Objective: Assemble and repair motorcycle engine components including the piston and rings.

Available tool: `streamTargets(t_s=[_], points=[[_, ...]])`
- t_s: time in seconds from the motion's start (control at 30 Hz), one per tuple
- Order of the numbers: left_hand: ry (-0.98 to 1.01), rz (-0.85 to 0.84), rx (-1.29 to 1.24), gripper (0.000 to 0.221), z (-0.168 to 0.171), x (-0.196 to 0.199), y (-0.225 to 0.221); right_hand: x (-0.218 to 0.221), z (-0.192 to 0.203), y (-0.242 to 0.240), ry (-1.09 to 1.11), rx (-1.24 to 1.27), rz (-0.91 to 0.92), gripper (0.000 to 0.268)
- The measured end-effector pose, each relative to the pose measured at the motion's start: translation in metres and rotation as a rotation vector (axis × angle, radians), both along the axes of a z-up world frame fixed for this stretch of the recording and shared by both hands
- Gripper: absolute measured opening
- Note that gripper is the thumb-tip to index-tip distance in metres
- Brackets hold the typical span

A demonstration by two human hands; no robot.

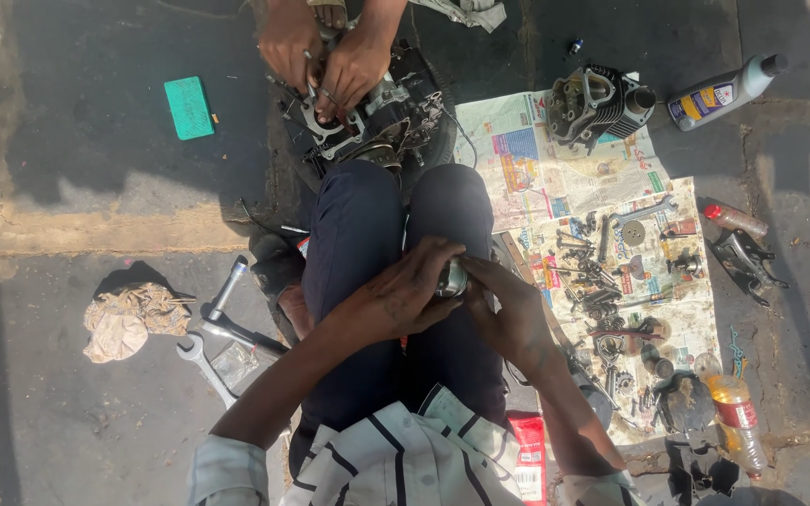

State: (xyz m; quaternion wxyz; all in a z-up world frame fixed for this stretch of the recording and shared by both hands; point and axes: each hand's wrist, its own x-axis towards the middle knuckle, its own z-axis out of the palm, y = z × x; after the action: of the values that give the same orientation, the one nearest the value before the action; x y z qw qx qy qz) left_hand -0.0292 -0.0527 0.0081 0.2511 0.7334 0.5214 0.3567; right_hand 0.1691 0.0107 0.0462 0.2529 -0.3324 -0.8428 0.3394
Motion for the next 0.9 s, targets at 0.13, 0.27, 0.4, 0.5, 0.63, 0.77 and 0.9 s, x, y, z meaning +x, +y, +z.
streamTargets(t_s=[0.13, 0.27, 0.4, 0.5, 0.63, 0.77, 0.9], points=[[-0.349, 0.009, -0.008, 0.066, 0.017, -0.009, 0.002, -0.001, 0.01, 0.011, 0.1, -0.079, -0.035, 0.03], [-0.287, 0.143, 0.207, 0.044, 0.002, -0.013, 0.031, -0.023, -0.003, 0.046, 0.174, -0.208, -0.116, 0.024], [-0.525, 0.281, 0.068, 0.043, -0.006, -0.022, 0.059, -0.059, -0.025, 0.107, 0.236, -0.412, -0.029, 0.018], [-0.465, 0.366, 0.176, 0.043, -0.016, -0.032, 0.062, -0.073, -0.049, 0.128, 0.306, -0.724, 0.099, 0.017], [-0.501, 0.282, 0.059, 0.05, -0.018, -0.047, 0.049, -0.074, -0.077, 0.118, 0.284, -0.86, 0.038, 0.019], [-0.398, 0.386, 0.132, 0.037, -0.046, -0.031, 0.038, -0.065, -0.096, 0.093, 0.232, -0.982, -0.003, 0.026], [-0.518, 0.38, 0.179, 0.033, -0.051, -0.025, 0.038, -0.062, -0.083, 0.083, 0.252, -1.074, 0.103, 0.043]])
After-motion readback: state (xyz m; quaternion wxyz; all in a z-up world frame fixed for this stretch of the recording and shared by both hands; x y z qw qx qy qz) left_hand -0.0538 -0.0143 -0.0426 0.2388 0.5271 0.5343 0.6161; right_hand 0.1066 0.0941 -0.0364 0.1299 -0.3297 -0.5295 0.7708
